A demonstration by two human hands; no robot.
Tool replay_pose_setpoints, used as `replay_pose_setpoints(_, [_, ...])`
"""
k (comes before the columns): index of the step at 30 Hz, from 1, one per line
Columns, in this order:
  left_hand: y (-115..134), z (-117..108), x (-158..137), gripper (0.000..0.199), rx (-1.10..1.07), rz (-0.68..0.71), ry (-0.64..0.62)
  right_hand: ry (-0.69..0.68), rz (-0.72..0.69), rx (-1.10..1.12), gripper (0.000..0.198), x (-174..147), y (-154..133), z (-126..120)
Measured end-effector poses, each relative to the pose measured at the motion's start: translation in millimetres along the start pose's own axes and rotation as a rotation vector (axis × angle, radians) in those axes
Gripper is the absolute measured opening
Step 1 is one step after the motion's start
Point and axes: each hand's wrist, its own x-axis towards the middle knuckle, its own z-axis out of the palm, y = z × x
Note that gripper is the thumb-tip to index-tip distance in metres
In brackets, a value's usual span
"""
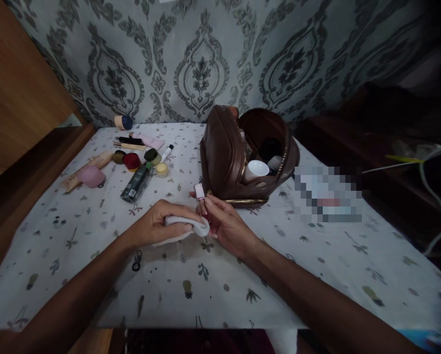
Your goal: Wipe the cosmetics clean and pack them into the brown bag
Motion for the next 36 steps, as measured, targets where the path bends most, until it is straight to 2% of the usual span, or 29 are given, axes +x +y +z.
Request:
replay_pose_setpoints(2, [-2,-1,1,0.024,0.029,-0.006,0.149,-0.021,0.003,-0.017,0.039,-1,-1,0])
replay_pose_setpoints(5, [-9,-4,3,0.026,0.127,-0.039,0.455,-0.048,0.04,-0.005,0.051,-2,-2,1])
replay_pose_setpoints(7, [-14,-5,4,0.027,0.168,-0.051,0.553,-0.076,0.063,0.005,0.055,-3,-3,2])
replay_pose_setpoints(10, [-15,-4,5,0.026,0.181,-0.012,0.493,-0.111,0.073,0.006,0.052,-3,-3,2])
replay_pose_setpoints(16, [-3,0,3,0.026,0.125,0.004,0.138,-0.037,0.012,0.013,0.041,0,1,-2])
replay_pose_setpoints(20, [0,0,1,0.024,0.033,-0.005,0.0,0.014,0.008,0.029,0.043,1,2,-1])
replay_pose_setpoints(22, [-1,0,0,0.024,-0.001,-0.017,0.009,0.014,0.008,0.007,0.042,1,1,0])
replay_pose_setpoints(23, [-1,-1,0,0.024,-0.007,-0.024,0.053,0.011,0.009,-0.001,0.041,0,1,1])
replay_pose_setpoints(27, [-8,-3,2,0.026,0.082,-0.041,0.418,-0.04,0.054,0.0,0.043,-2,-3,2])
replay_pose_setpoints(29, [-12,-4,4,0.026,0.135,-0.04,0.532,-0.081,0.076,0.009,0.044,-2,-4,1])
replay_pose_setpoints(32, [-15,-4,4,0.026,0.156,-0.02,0.496,-0.125,0.081,0.023,0.041,-2,-3,0])
replay_pose_setpoints(34, [-13,-2,4,0.027,0.154,0.0,0.375,-0.128,0.068,0.038,0.038,-1,-1,-2])
replay_pose_setpoints(36, [-10,0,3,0.027,0.126,0.004,0.202,-0.115,0.058,0.053,0.035,-1,1,-3])
